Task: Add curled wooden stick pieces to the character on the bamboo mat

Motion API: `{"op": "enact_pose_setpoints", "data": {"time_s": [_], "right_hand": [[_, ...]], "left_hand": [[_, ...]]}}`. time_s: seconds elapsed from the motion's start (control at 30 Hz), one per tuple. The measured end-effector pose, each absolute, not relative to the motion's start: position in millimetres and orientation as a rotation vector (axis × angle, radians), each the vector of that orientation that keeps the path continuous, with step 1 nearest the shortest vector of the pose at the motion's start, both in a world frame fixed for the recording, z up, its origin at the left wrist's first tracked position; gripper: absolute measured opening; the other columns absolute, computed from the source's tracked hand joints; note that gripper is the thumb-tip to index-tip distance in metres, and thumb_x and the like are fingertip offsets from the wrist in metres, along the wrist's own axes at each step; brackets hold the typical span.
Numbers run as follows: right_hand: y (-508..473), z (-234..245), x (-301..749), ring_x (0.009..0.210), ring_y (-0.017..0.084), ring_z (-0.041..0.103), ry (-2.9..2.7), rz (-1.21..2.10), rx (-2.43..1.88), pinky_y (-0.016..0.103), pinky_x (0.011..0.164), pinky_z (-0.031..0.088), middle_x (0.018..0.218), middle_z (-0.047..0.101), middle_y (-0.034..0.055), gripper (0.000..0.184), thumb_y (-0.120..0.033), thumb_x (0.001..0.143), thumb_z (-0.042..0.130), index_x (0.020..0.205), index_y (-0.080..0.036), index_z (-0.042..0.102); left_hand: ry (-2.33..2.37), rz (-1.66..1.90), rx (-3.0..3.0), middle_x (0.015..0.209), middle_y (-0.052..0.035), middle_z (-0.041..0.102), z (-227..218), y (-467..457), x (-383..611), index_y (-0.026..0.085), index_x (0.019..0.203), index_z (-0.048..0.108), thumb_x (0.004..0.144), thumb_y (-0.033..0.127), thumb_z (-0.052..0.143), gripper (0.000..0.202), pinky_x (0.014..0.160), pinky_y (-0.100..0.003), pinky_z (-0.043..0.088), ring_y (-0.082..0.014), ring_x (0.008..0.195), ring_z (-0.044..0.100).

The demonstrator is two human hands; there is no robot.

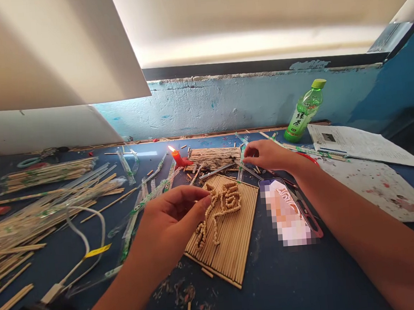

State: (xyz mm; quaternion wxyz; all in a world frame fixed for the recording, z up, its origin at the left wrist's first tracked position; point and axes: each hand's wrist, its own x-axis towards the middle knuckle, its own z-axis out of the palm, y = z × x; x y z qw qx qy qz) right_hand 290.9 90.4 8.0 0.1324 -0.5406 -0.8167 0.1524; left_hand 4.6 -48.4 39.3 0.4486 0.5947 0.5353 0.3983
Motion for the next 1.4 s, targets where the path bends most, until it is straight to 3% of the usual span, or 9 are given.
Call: {"op": "enact_pose_setpoints", "data": {"time_s": [0.17, 0.3, 0.47, 0.7, 0.8, 1.1, 1.23, 1.4], "right_hand": [[82, 8, 281, 0.069, 0.016, 0.06, -2.452, 0.554, -1.585, 0.028, 0.06, 0.04, 0.08, 0.07, 0.0034, 0.017, -0.033, 0.076, 0.071, 0.084, -0.02, 0.065], [84, 7, 282, 0.07, 0.017, 0.059, -2.434, 0.498, -1.62, 0.028, 0.061, 0.039, 0.081, 0.069, 0.0038, 0.007, -0.026, 0.082, 0.063, 0.085, -0.021, 0.064], [88, 8, 287, 0.065, 0.016, 0.057, -2.296, 0.455, -1.657, 0.029, 0.06, 0.039, 0.082, 0.068, 0.0045, 0.009, -0.023, 0.088, 0.051, 0.09, -0.02, 0.059], [84, 28, 276, 0.051, 0.01, 0.042, -1.841, 0.804, -1.341, 0.025, 0.048, 0.035, 0.082, 0.063, 0.0023, 0.017, -0.035, 0.096, 0.045, 0.102, -0.022, 0.053], [79, 44, 274, 0.05, 0.008, 0.037, -1.626, 0.884, -1.266, 0.024, 0.045, 0.032, 0.09, 0.06, 0.004, 0.017, -0.038, 0.096, 0.046, 0.101, -0.023, 0.053], [76, 72, 299, 0.061, 0.01, 0.047, -1.446, 0.601, -1.09, 0.027, 0.052, 0.037, 0.09, 0.055, 0.0017, 0.008, -0.028, 0.09, 0.055, 0.096, -0.025, 0.059], [71, 80, 306, 0.054, 0.008, 0.041, -1.392, 0.576, -1.026, 0.028, 0.049, 0.033, 0.083, 0.056, 0.0016, 0.017, -0.032, 0.094, 0.051, 0.105, -0.024, 0.061], [68, 74, 302, 0.049, 0.008, 0.039, -1.455, 0.481, -1.132, 0.028, 0.048, 0.034, 0.078, 0.06, 0.0017, 0.015, -0.031, 0.091, 0.057, 0.104, -0.023, 0.057]], "left_hand": [[1.344, 0.978, 1.488, 0.071, -0.0006, 0.072, 40, -50, 7, 0.022, 0.087, 0.074, 0.077, 0.038, 0.077, 0.018, 0.05, -0.019, 0.046, -0.0103, 0.056, 0.057], [1.342, 0.974, 1.482, 0.073, -0.0006, 0.072, 38, -50, 7, 0.023, 0.088, 0.074, 0.077, 0.038, 0.077, 0.019, 0.051, -0.019, 0.047, -0.0104, 0.057, 0.058], [1.35, 0.971, 1.486, 0.07, -0.0002, 0.072, 40, -49, 8, 0.023, 0.087, 0.074, 0.077, 0.038, 0.076, 0.018, 0.05, -0.019, 0.045, -0.0103, 0.056, 0.058], [1.344, 0.986, 1.472, 0.071, -0.0004, 0.071, 39, -50, 7, 0.022, 0.088, 0.073, 0.079, 0.037, 0.075, 0.018, 0.05, -0.021, 0.047, -0.0115, 0.057, 0.059], [1.322, 0.99, 1.453, 0.07, -0.0006, 0.071, 39, -50, 8, 0.021, 0.088, 0.072, 0.08, 0.036, 0.075, 0.017, 0.051, -0.021, 0.048, -0.0118, 0.056, 0.061], [1.246, 1.022, 1.376, 0.076, -0.0029, 0.07, 38, -52, 10, 0.018, 0.093, 0.062, 0.086, 0.041, 0.068, 0.024, 0.05, -0.022, 0.052, -0.0161, 0.064, 0.069], [1.214, 1.037, 1.36, 0.088, -0.0047, 0.071, 33, -50, 9, 0.019, 0.098, 0.057, 0.09, 0.04, 0.064, 0.024, 0.051, -0.024, 0.053, -0.0172, 0.067, 0.07], [1.235, 1.065, 1.378, 0.084, -0.0041, 0.071, 34, -48, 8, 0.018, 0.098, 0.058, 0.088, 0.038, 0.066, 0.024, 0.05, -0.023, 0.053, -0.017, 0.066, 0.07]]}}
